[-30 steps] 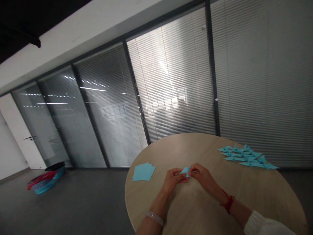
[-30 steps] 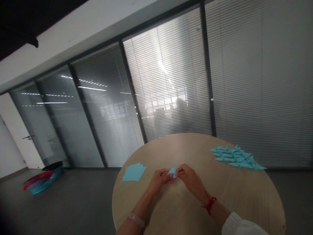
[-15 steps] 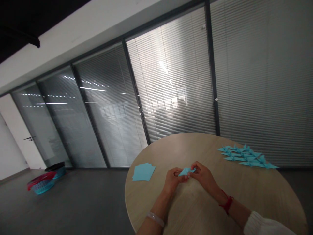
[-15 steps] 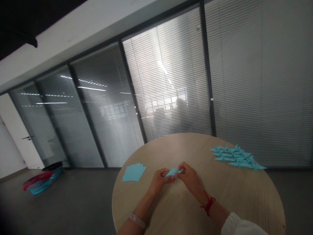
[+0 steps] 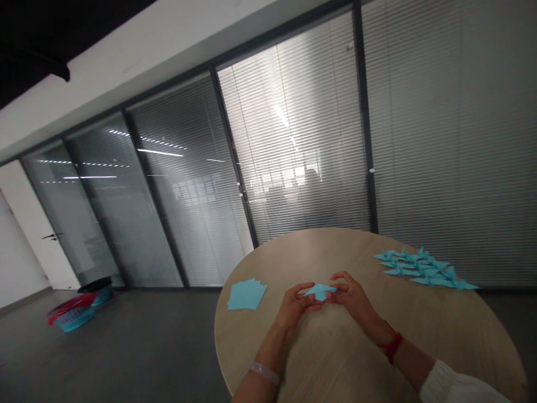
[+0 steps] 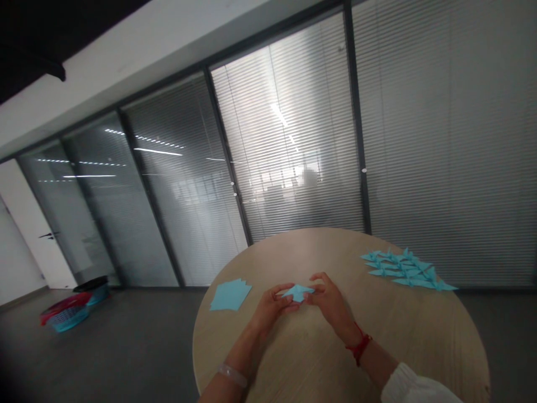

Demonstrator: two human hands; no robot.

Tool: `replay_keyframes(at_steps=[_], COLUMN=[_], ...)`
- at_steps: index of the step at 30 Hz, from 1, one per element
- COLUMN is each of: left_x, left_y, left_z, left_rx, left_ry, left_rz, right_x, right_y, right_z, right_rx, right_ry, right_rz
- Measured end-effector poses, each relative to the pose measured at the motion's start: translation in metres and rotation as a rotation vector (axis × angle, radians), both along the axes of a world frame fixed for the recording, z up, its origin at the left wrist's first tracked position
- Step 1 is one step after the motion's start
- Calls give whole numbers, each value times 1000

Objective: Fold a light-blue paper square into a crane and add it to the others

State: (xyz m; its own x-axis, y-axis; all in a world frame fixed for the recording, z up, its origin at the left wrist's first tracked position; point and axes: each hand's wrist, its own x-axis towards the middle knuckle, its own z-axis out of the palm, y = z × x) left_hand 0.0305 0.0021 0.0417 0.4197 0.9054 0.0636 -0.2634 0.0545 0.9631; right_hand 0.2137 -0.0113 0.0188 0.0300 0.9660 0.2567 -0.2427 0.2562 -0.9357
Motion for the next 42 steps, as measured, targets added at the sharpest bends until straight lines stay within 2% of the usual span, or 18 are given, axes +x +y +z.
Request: replay_keyframes(at_steps=[4,7,15,17,21,25,36,42], left_x=[-3,-3,5,7,7,8,7,7], left_y=[-1,-2,0,1,2,3,0,1], left_z=[1,2,0,-2,-6,-8,-1,-4], left_rx=[-15,-9,113,131,170,182,117,96], left_ry=[-27,-9,176,206,250,265,231,222], left_rz=[-60,-74,54,88,113,124,132,120], right_x=[2,4,-3,-5,-8,-8,-4,-3], right_y=[-2,-2,-6,-8,-10,-12,-9,-9], right_z=[3,5,6,6,8,8,5,7], right_rx=[-19,-5,107,180,425,566,570,596], right_ry=[-34,-158,-512,-582,-675,-779,-860,-877], right_rz=[-3,-20,-138,-159,-217,-165,-250,-262])
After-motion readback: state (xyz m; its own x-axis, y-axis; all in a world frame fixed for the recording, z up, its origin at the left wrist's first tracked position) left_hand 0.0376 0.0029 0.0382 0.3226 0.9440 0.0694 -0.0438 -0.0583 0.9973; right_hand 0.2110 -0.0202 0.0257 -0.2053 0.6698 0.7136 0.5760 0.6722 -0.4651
